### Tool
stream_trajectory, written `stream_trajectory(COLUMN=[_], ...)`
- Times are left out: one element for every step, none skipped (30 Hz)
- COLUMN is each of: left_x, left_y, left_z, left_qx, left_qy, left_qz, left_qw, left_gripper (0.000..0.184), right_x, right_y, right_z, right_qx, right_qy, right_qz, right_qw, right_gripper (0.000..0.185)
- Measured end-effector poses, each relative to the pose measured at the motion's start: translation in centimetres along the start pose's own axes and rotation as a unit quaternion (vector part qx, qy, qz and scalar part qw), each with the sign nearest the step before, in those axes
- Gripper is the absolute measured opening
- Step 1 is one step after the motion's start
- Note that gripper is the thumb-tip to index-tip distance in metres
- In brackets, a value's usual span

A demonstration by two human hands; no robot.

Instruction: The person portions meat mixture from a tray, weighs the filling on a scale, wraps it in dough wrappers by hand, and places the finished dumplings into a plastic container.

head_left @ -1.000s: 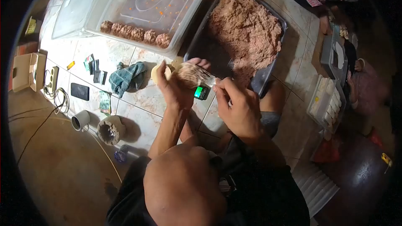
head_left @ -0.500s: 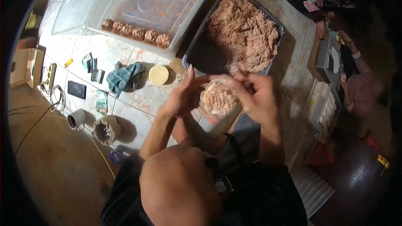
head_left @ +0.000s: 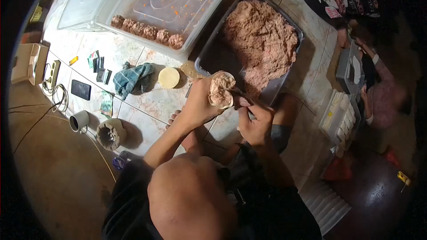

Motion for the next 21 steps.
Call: stream_trajectory(left_x=[0.4, 0.7, 1.1, 1.0, 0.8, 1.2, 1.6, 2.4, 2.7, 1.9, 1.2, 0.3, 1.4, 2.4, 2.4, 2.3, 2.3, 2.5, 2.4, 2.4, 2.7], left_y=[-0.4, -0.1, 0.4, 0.7, 0.9, 1.0, 1.1, 0.5, -0.4, -0.1, 0.1, 0.5, 1.1, 1.7, 1.4, 0.9, 0.6, 1.6, 1.8, 2.0, 2.3], left_z=[0.1, -0.1, -0.2, -0.4, -0.5, -0.7, -0.8, -0.2, 0.2, 0.1, 0.0, 0.0, -0.3, -0.4, -0.5, -0.2, -0.2, -0.1, 0.1, 0.2, 0.1], left_qx=[-0.031, -0.024, 0.008, 0.041, 0.075, 0.115, 0.153, 0.1, 0.043, 0.054, 0.065, 0.101, 0.126, 0.149, 0.131, 0.111, 0.096, 0.114, 0.108, 0.102, 0.095], left_qy=[0.011, 0.019, -0.004, -0.027, -0.05, -0.066, -0.088, -0.068, -0.043, -0.021, 0.001, 0.04, -0.001, -0.042, -0.045, -0.046, -0.048, -0.058, -0.044, -0.029, -0.018], left_qz=[-0.044, -0.043, -0.005, 0.033, 0.072, 0.159, 0.243, 0.146, 0.048, 0.066, 0.084, 0.149, 0.149, 0.147, 0.14, 0.133, 0.128, 0.115, 0.111, 0.108, 0.104], left_qw=[0.999, 0.999, 1.0, 0.998, 0.993, 0.978, 0.954, 0.982, 0.997, 0.996, 0.994, 0.983, 0.981, 0.977, 0.98, 0.984, 0.986, 0.985, 0.987, 0.989, 0.99], left_gripper=[0.033, 0.032, 0.032, 0.033, 0.033, 0.036, 0.04, 0.045, 0.05, 0.056, 0.063, 0.063, 0.066, 0.069, 0.07, 0.072, 0.073, 0.066, 0.062, 0.059, 0.055], right_x=[-1.5, -1.4, -2.0, -2.8, -3.1, -3.4, -3.5, -3.6, -3.9, -3.9, -4.2, -4.4, -4.8, -5.4, -5.8, -6.1, -6.4, -6.5, -5.6, -4.5, -3.4], right_y=[-0.2, -0.1, 0.9, 1.8, 2.4, 3.5, 2.7, 1.5, 0.6, 0.9, 1.7, 2.7, 3.4, 2.5, 2.5, 2.6, 2.6, 3.0, 3.2, 3.2, 3.0], right_z=[-0.4, -0.8, -1.3, -1.8, -2.0, -2.0, -1.5, -0.6, 0.0, -0.2, -0.7, -1.1, -1.2, -1.1, -1.1, -1.0, -1.0, -1.1, -1.0, -0.7, -0.6], right_qx=[-0.007, -0.044, -0.043, -0.043, -0.044, -0.007, -0.015, -0.023, -0.031, -0.031, -0.017, -0.003, 0.015, -0.027, -0.022, -0.017, -0.014, -0.012, -0.017, -0.02, -0.021], right_qy=[0.066, 0.046, 0.043, 0.041, 0.039, 0.047, 0.064, 0.079, 0.089, 0.041, 0.054, 0.068, 0.076, 0.083, 0.096, 0.106, 0.12, 0.123, 0.091, 0.059, 0.029], right_qz=[0.056, 0.06, 0.093, 0.127, 0.16, 0.166, 0.14, 0.114, 0.087, 0.089, 0.121, 0.15, 0.179, 0.187, 0.182, 0.178, 0.175, 0.202, 0.168, 0.135, 0.101], right_qw=[0.996, 0.996, 0.994, 0.99, 0.985, 0.985, 0.988, 0.99, 0.992, 0.995, 0.991, 0.986, 0.981, 0.979, 0.978, 0.978, 0.977, 0.972, 0.981, 0.989, 0.994], right_gripper=[0.01, 0.02, 0.019, 0.019, 0.018, 0.015, 0.015, 0.014, 0.014, 0.014, 0.016, 0.018, 0.02, 0.022, 0.022, 0.022, 0.022, 0.019, 0.017, 0.016, 0.015])
Point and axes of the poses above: each hand's wrist, its own z-axis away from the middle knuckle, its own y-axis out of the back of the hand, x = y × z, the point moved 10 cm from there along -z, towards the middle knuckle, and after that the axes turned 5 degrees about -z, right-handed, at the moved point
